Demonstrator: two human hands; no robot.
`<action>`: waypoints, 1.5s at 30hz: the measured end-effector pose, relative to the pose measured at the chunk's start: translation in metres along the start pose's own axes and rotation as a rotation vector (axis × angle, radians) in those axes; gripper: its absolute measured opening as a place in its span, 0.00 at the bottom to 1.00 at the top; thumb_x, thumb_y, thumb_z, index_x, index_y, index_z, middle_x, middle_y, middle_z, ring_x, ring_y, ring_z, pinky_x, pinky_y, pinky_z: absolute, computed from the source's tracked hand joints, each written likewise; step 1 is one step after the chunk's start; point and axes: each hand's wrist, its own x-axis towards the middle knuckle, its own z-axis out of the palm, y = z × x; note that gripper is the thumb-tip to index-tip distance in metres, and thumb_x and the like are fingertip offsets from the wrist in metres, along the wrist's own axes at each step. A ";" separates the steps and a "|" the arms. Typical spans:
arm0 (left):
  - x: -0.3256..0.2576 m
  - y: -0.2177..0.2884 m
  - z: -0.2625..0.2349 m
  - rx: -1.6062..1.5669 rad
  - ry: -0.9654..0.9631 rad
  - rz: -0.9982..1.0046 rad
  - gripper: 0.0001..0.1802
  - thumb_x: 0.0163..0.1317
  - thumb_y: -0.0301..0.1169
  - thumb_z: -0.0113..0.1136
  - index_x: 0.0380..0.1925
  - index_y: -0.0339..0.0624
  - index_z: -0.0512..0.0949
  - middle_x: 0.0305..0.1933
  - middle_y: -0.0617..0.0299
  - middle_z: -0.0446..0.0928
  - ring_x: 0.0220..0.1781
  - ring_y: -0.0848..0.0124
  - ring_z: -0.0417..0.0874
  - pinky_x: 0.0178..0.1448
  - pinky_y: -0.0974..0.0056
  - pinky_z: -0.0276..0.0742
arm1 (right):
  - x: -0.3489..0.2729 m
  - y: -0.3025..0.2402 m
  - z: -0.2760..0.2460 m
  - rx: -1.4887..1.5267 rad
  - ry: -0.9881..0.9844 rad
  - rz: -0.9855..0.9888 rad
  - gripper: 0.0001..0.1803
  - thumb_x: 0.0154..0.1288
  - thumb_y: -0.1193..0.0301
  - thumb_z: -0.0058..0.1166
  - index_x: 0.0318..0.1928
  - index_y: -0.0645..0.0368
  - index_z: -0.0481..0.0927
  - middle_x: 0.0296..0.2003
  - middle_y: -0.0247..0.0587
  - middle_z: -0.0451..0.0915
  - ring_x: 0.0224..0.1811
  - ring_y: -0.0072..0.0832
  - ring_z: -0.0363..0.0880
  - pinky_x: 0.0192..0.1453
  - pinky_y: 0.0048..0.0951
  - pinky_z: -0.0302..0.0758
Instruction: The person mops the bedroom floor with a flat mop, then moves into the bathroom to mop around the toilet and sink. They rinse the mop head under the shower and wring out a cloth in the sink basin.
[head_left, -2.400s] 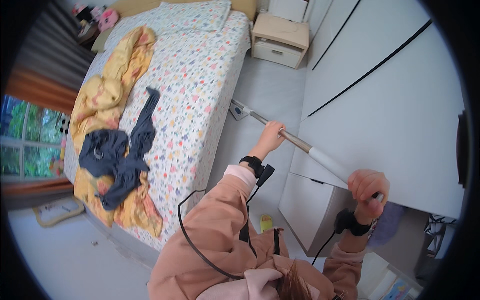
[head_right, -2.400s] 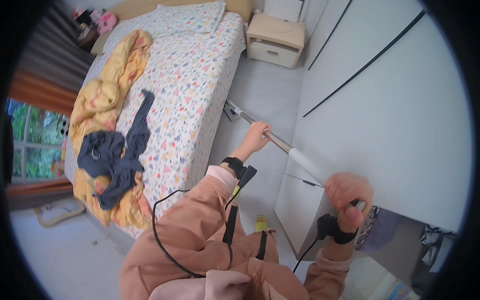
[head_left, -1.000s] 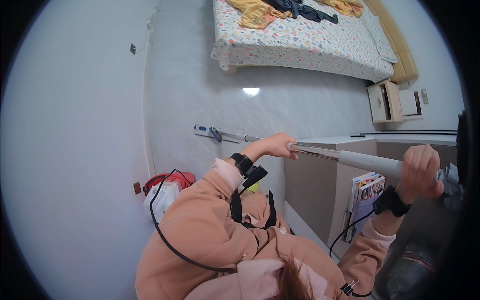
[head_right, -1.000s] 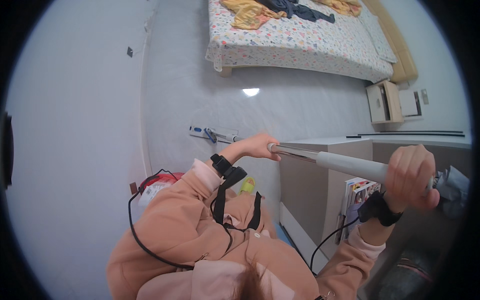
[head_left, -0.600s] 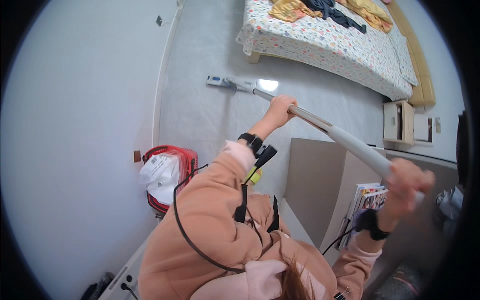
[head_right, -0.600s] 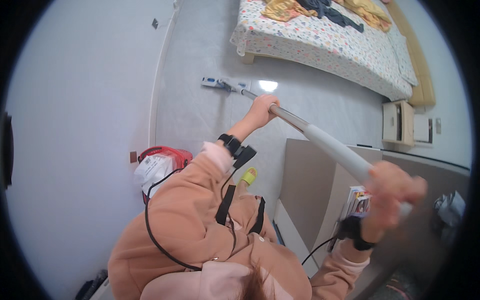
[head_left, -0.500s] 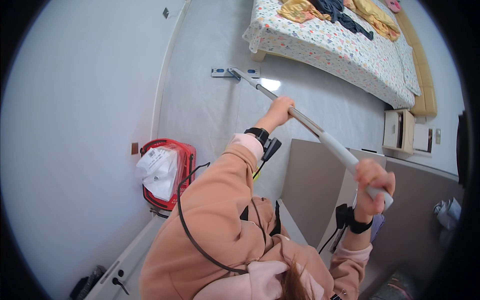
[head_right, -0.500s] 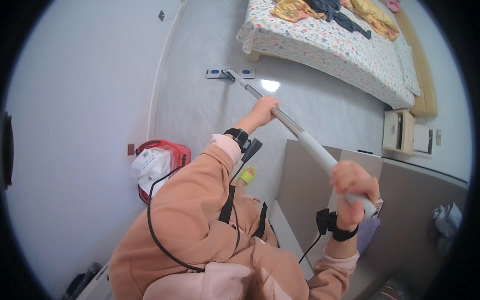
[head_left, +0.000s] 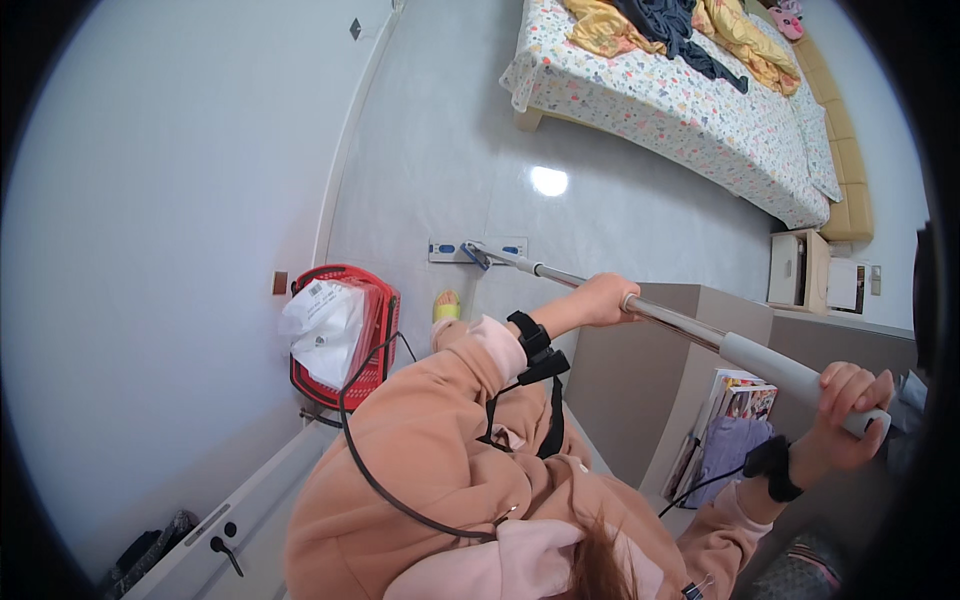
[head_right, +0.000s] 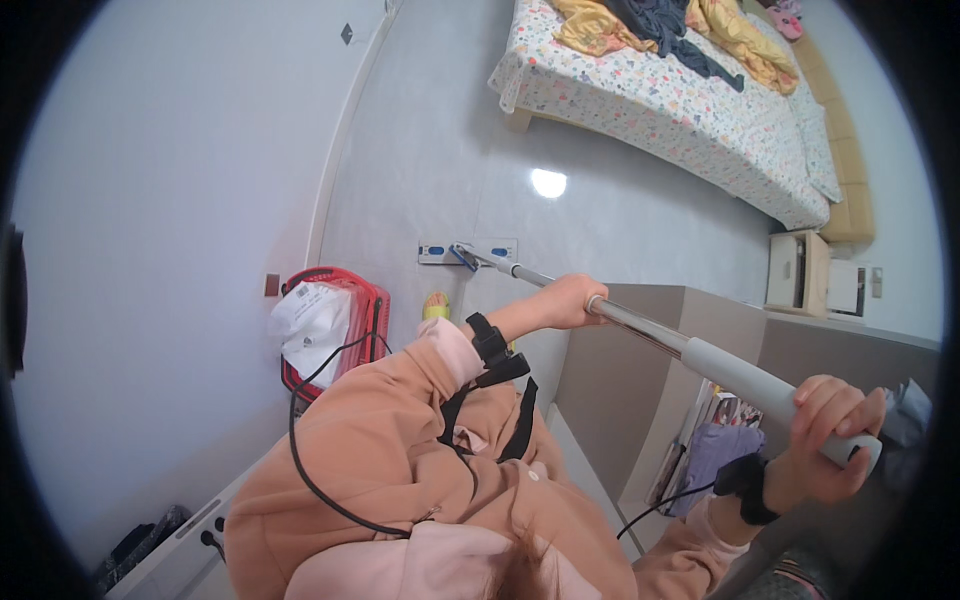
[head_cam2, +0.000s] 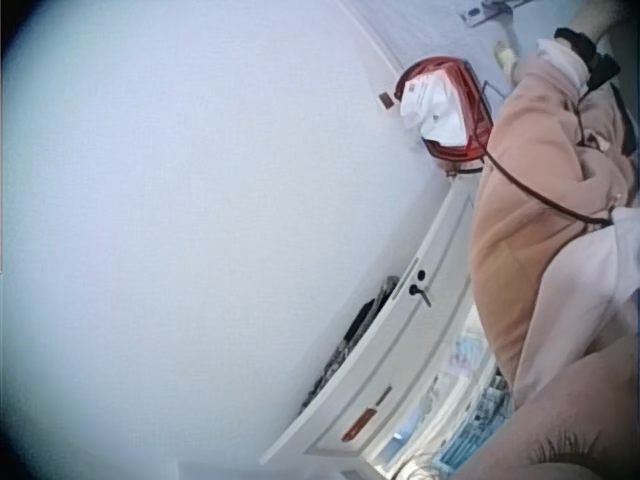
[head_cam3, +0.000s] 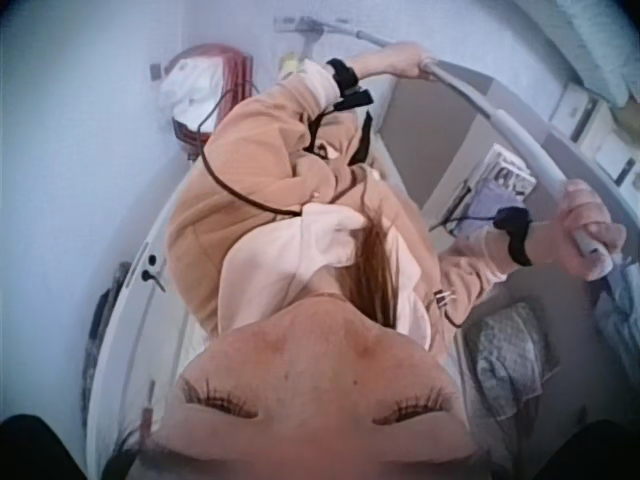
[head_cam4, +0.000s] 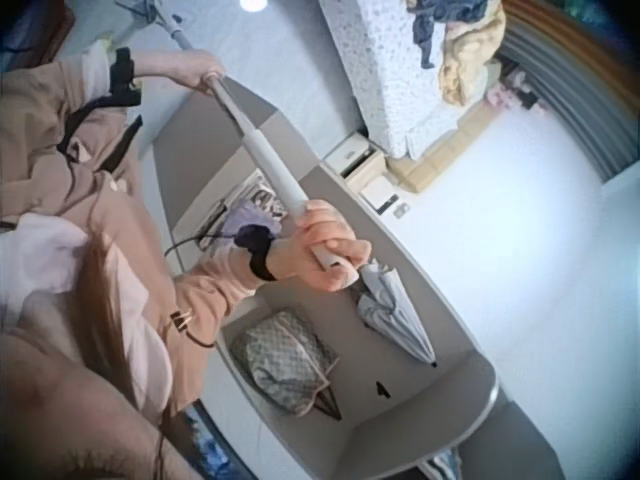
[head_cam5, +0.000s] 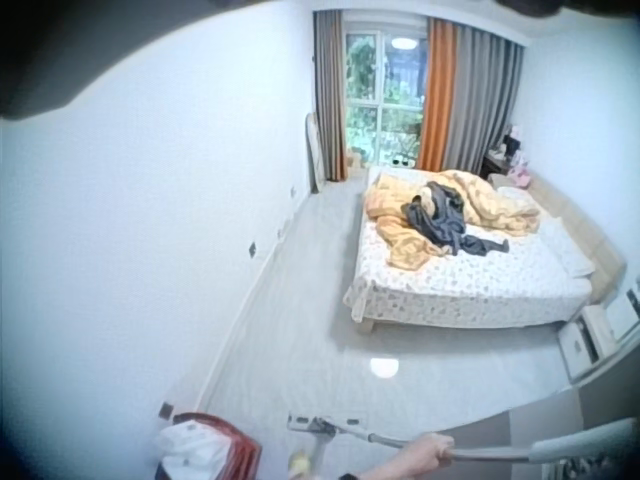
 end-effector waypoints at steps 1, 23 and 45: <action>0.004 0.003 -0.003 0.013 -0.027 0.059 0.16 0.46 0.42 0.66 0.22 0.44 0.74 0.23 0.53 0.75 0.30 0.51 0.77 0.34 0.53 0.71 | -0.004 -0.003 -0.005 0.001 0.036 -0.029 0.15 0.62 0.57 0.40 0.28 0.54 0.62 0.16 0.33 0.66 0.20 0.24 0.67 0.36 0.32 0.65; 0.087 -0.224 -0.170 0.450 0.357 -0.061 0.11 0.46 0.35 0.65 0.28 0.49 0.74 0.35 0.62 0.75 0.48 0.62 0.74 0.54 0.56 0.64 | 0.043 0.250 0.143 -0.239 0.825 0.148 0.11 0.64 0.66 0.30 0.25 0.54 0.59 0.21 0.39 0.69 0.31 0.36 0.75 0.53 0.51 0.70; -0.124 -0.110 -0.106 0.119 0.292 -0.240 0.16 0.48 0.36 0.67 0.34 0.49 0.72 0.37 0.62 0.73 0.46 0.60 0.72 0.53 0.54 0.62 | 0.082 0.105 0.143 0.427 -0.651 -0.077 0.17 0.53 0.65 0.56 0.16 0.56 0.65 0.10 0.35 0.70 0.10 0.28 0.70 0.21 0.29 0.73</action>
